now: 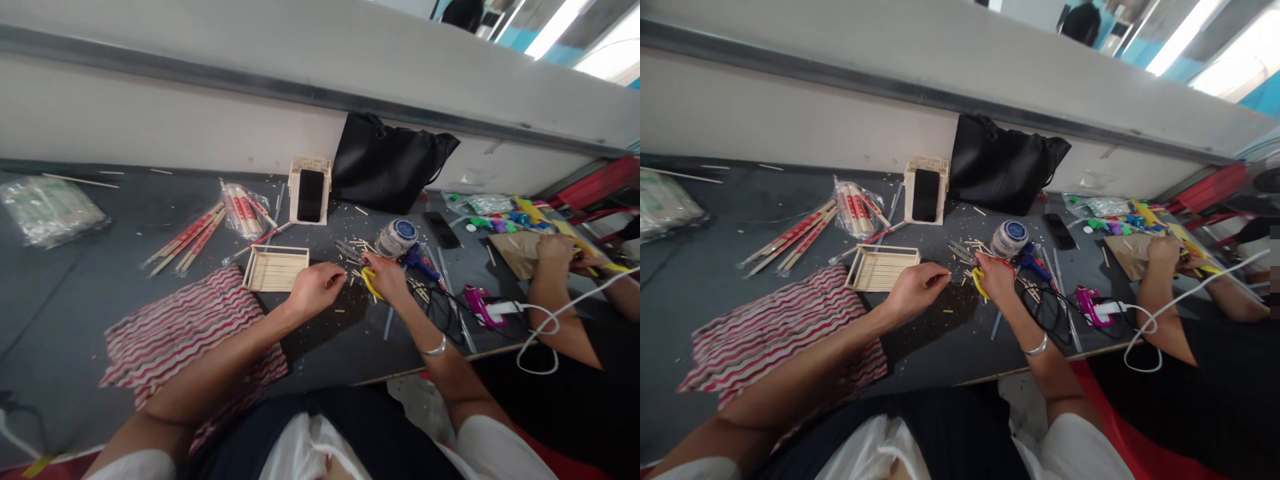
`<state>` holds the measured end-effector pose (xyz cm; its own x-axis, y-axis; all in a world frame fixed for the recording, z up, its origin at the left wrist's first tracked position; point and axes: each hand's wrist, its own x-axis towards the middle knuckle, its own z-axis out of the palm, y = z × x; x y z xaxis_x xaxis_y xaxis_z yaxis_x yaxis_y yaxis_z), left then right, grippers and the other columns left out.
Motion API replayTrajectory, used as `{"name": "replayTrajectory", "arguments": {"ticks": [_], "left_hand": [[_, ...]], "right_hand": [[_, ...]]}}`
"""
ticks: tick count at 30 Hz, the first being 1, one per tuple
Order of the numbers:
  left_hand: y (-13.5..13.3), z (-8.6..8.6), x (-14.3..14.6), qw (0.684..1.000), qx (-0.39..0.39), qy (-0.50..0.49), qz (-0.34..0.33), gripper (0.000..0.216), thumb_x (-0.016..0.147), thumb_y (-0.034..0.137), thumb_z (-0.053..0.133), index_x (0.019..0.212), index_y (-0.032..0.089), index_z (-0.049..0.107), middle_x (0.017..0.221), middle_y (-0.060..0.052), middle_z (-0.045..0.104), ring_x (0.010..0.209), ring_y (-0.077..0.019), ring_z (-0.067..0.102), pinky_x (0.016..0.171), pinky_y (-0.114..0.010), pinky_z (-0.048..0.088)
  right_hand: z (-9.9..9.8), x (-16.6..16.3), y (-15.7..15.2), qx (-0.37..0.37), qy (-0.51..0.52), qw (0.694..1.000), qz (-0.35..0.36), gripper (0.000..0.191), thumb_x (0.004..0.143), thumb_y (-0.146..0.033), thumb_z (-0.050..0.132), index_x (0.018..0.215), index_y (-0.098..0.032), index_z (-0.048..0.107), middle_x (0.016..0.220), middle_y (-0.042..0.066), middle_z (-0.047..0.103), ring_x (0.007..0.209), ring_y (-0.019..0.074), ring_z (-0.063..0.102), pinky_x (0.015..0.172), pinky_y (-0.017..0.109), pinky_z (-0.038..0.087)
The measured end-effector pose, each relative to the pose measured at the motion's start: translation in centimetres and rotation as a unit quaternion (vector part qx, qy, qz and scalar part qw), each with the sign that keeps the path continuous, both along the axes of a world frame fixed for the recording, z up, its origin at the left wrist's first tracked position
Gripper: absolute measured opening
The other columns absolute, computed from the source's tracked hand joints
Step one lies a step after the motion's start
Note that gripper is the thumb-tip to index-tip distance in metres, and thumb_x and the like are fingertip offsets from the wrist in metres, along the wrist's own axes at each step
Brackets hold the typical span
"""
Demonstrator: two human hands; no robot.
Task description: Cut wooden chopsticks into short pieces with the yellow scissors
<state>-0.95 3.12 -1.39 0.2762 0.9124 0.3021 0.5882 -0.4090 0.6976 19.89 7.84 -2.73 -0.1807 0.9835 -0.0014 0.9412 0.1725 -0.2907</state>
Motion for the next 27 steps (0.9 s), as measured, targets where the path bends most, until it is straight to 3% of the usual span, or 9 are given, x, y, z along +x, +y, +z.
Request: {"name": "replayTrajectory", "arguments": {"ticks": [6, 8, 10, 11, 12, 14, 16, 21, 27], "left_hand": [[-0.1, 0.4, 0.3, 0.991, -0.077, -0.107, 0.003, 0.016, 0.085, 0.022, 0.06, 0.079, 0.019, 0.074, 0.082, -0.004, 0.077, 0.076, -0.017, 0.068, 0.07, -0.027, 0.05], [-0.1, 0.5, 0.4, 0.974, -0.138, -0.18, 0.012, 0.014, 0.083, 0.026, 0.062, 0.077, 0.019, 0.073, 0.076, -0.002, 0.075, 0.069, -0.0155, 0.065, 0.065, -0.025, 0.049], [-0.1, 0.7, 0.5, 0.936, -0.22, -0.274, 0.017, 0.015, 0.08, 0.032, 0.067, 0.076, 0.018, 0.071, 0.069, -0.001, 0.072, 0.06, -0.0133, 0.061, 0.058, -0.024, 0.047], [0.0, 0.8, 0.5, 0.909, -0.263, -0.323, 0.018, 0.017, 0.078, 0.035, 0.07, 0.077, 0.018, 0.071, 0.068, -0.001, 0.071, 0.057, -0.0124, 0.059, 0.055, -0.024, 0.046], [0.0, 0.9, 0.6, 0.879, -0.305, -0.367, 0.017, 0.02, 0.075, 0.037, 0.073, 0.078, 0.017, 0.071, 0.069, -0.001, 0.071, 0.055, -0.0117, 0.059, 0.053, -0.023, 0.046], [0.0, 1.1, 0.6, 0.821, -0.371, -0.434, 0.014, 0.023, 0.072, 0.037, 0.077, 0.078, 0.016, 0.07, 0.072, -0.003, 0.072, 0.056, -0.0117, 0.061, 0.053, -0.023, 0.046], [0.0, 1.5, 0.6, 0.78, -0.408, -0.475, 0.011, 0.021, 0.072, 0.033, 0.079, 0.078, 0.015, 0.07, 0.074, -0.004, 0.073, 0.059, -0.0122, 0.064, 0.055, -0.024, 0.048], [0.0, 2.4, 0.2, 0.74, -0.437, -0.511, -0.008, 0.01, 0.078, 0.023, 0.075, 0.077, 0.014, 0.071, 0.074, -0.005, 0.075, 0.062, -0.0128, 0.068, 0.057, -0.023, 0.05], [0.2, 2.7, -0.1, 0.708, -0.48, -0.517, -0.033, 0.01, 0.082, 0.018, 0.069, 0.075, 0.012, 0.072, 0.068, -0.005, 0.073, 0.054, -0.0103, 0.065, 0.056, -0.022, 0.051]], "right_hand": [[0.3, 0.5, 1.0, -0.007, 0.069, 0.997, -0.019, 0.036, 0.073, -0.008, 0.062, 0.103, -0.025, 0.07, 0.077, 0.002, 0.073, 0.075, 0.0213, 0.069, 0.069, 0.028, 0.049], [0.7, 0.6, 1.0, -0.007, 0.099, 0.995, -0.025, 0.035, 0.073, -0.011, 0.062, 0.105, -0.022, 0.068, 0.075, 0.0, 0.071, 0.07, 0.0188, 0.067, 0.065, 0.028, 0.049], [1.2, 0.5, 0.7, -0.019, 0.166, 0.986, -0.03, 0.038, 0.075, -0.019, 0.062, 0.113, -0.02, 0.064, 0.075, -0.002, 0.068, 0.06, 0.0149, 0.062, 0.058, 0.026, 0.049], [1.6, 0.3, 0.4, -0.034, 0.216, 0.975, -0.03, 0.042, 0.077, -0.026, 0.062, 0.118, -0.019, 0.06, 0.074, -0.003, 0.067, 0.054, 0.0126, 0.058, 0.053, 0.025, 0.047], [2.0, -0.1, 0.1, -0.066, 0.325, 0.943, -0.035, 0.047, 0.077, -0.032, 0.064, 0.122, -0.019, 0.057, 0.072, -0.005, 0.065, 0.047, 0.0105, 0.053, 0.047, 0.024, 0.044], [2.8, -1.1, -0.5, -0.132, 0.521, 0.843, -0.024, 0.057, 0.07, -0.038, 0.07, 0.123, -0.021, 0.055, 0.067, -0.008, 0.06, 0.043, 0.0084, 0.048, 0.043, 0.023, 0.04], [3.6, -2.3, -1.0, -0.167, 0.594, 0.787, -0.022, 0.058, 0.066, -0.039, 0.075, 0.118, -0.023, 0.056, 0.063, -0.009, 0.058, 0.044, 0.0075, 0.047, 0.042, 0.022, 0.039], [4.3, -4.7, -1.3, -0.187, 0.635, 0.75, -0.012, 0.063, 0.066, -0.035, 0.074, 0.124, -0.022, 0.051, 0.064, -0.01, 0.059, 0.043, 0.0066, 0.047, 0.042, 0.021, 0.038], [4.4, -5.2, -1.1, -0.177, 0.639, 0.749, -0.01, 0.068, 0.067, -0.034, 0.074, 0.13, -0.023, 0.049, 0.064, -0.011, 0.056, 0.045, 0.0064, 0.045, 0.042, 0.021, 0.034]]}}
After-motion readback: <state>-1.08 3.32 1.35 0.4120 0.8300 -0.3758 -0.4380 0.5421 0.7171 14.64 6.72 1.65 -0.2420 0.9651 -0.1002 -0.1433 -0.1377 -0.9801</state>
